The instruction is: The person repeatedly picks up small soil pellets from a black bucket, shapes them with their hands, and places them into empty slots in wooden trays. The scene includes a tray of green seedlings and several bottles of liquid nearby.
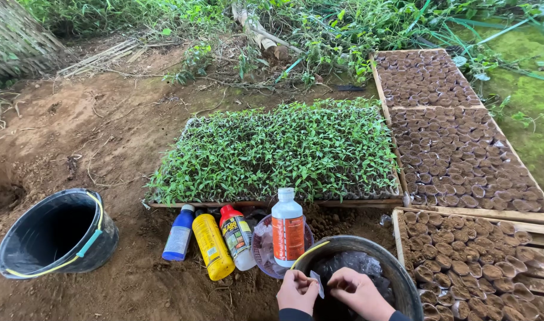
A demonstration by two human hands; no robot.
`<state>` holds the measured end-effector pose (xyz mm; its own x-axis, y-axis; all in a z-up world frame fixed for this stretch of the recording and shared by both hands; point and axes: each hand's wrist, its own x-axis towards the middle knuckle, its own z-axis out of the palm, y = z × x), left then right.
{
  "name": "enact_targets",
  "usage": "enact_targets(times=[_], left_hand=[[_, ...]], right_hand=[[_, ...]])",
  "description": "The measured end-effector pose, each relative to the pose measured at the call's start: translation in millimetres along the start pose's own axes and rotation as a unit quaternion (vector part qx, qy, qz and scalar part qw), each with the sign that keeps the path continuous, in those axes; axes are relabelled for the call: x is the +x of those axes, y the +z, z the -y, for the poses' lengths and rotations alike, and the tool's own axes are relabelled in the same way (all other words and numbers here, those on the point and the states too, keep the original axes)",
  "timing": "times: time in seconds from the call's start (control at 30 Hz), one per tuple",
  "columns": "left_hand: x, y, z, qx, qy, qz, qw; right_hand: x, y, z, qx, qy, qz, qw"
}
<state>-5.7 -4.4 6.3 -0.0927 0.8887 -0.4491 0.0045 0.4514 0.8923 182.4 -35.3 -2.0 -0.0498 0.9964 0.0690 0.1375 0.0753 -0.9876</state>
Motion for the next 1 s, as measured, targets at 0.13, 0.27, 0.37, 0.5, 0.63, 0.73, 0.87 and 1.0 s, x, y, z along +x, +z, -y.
enact_targets(times=[0.13, 0.27, 0.37, 0.5, 0.63, 0.73, 0.87, 1.0], left_hand=[[-12.0, 1.3, -14.5, 0.139, 0.069, -0.005, 0.988], [-7.2, 4.5, -4.0, 0.117, 0.088, 0.027, 0.989], [2.6, 0.6, 10.4, 0.153, 0.144, 0.029, 0.977], [20.4, -6.2, 29.8, 0.240, 0.196, 0.030, 0.950], [35.8, -12.6, 45.5, 0.239, 0.357, -0.003, 0.903], [44.1, -14.2, 57.0, 0.246, 0.378, -0.015, 0.892], [39.9, -15.9, 56.1, 0.244, 0.370, -0.012, 0.896], [35.5, -15.7, 51.1, 0.238, 0.389, -0.009, 0.890]], right_hand=[[12.0, 2.0, 31.5, -0.029, 0.206, -0.031, 0.978], [14.1, 13.6, 36.3, -0.123, 0.246, -0.052, 0.960], [15.7, 12.9, 36.7, -0.124, 0.256, -0.091, 0.954], [21.5, 4.5, 41.0, -0.131, 0.266, -0.065, 0.953], [16.4, 7.9, 0.0, -0.122, 0.260, 0.046, 0.957], [-0.2, 21.0, -81.5, -0.255, 0.070, 0.115, 0.957], [-10.9, 47.1, -94.0, -0.320, 0.003, 0.223, 0.921], [-43.5, 58.1, -236.8, -0.524, -0.007, 0.255, 0.812]])
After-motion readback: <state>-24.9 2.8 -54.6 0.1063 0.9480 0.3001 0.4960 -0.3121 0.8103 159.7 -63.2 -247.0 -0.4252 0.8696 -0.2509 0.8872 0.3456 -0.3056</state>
